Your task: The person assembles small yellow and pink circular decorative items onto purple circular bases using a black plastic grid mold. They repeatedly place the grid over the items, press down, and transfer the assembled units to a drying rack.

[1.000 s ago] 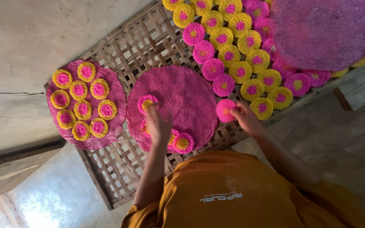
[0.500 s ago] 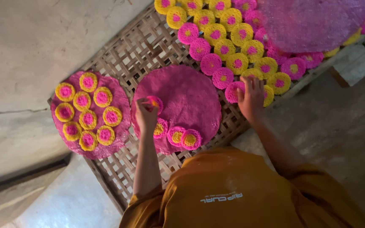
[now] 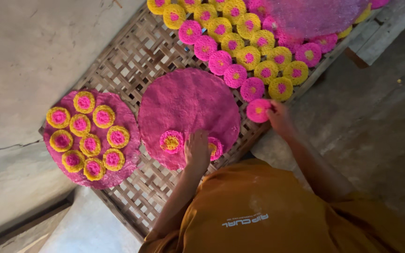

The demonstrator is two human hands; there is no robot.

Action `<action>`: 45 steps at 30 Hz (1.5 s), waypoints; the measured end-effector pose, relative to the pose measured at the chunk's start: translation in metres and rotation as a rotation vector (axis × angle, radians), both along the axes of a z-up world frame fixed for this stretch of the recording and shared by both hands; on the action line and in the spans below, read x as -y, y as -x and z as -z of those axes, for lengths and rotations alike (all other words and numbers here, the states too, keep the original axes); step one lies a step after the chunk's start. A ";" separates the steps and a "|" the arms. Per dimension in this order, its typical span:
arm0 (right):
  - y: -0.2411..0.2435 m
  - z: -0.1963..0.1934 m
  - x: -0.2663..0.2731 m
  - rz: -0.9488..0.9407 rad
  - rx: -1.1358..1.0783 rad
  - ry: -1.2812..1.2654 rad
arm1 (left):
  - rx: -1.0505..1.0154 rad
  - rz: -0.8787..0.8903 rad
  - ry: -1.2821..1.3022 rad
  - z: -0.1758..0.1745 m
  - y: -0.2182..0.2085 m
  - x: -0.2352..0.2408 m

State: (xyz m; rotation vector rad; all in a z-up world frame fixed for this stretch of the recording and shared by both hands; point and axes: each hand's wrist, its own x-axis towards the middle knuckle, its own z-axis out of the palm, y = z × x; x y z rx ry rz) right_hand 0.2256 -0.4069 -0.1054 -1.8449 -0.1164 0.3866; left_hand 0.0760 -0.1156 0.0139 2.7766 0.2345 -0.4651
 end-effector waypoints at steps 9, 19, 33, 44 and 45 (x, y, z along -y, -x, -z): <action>-0.005 -0.067 -0.013 0.005 0.708 0.490 | 0.210 0.065 0.214 0.028 0.017 -0.017; 0.009 -0.087 -0.106 -0.465 -0.776 -0.489 | 0.230 -0.233 0.647 -0.047 -0.027 -0.020; -0.317 -0.014 -0.409 -0.468 0.477 -0.044 | 0.493 -1.054 0.071 0.015 0.067 -0.092; -0.308 -0.052 -0.462 -0.372 1.056 0.316 | 0.563 -1.241 0.486 0.059 0.086 -0.104; -0.304 -0.062 -0.457 -0.351 1.068 0.320 | 0.600 -1.354 0.739 0.055 0.081 -0.106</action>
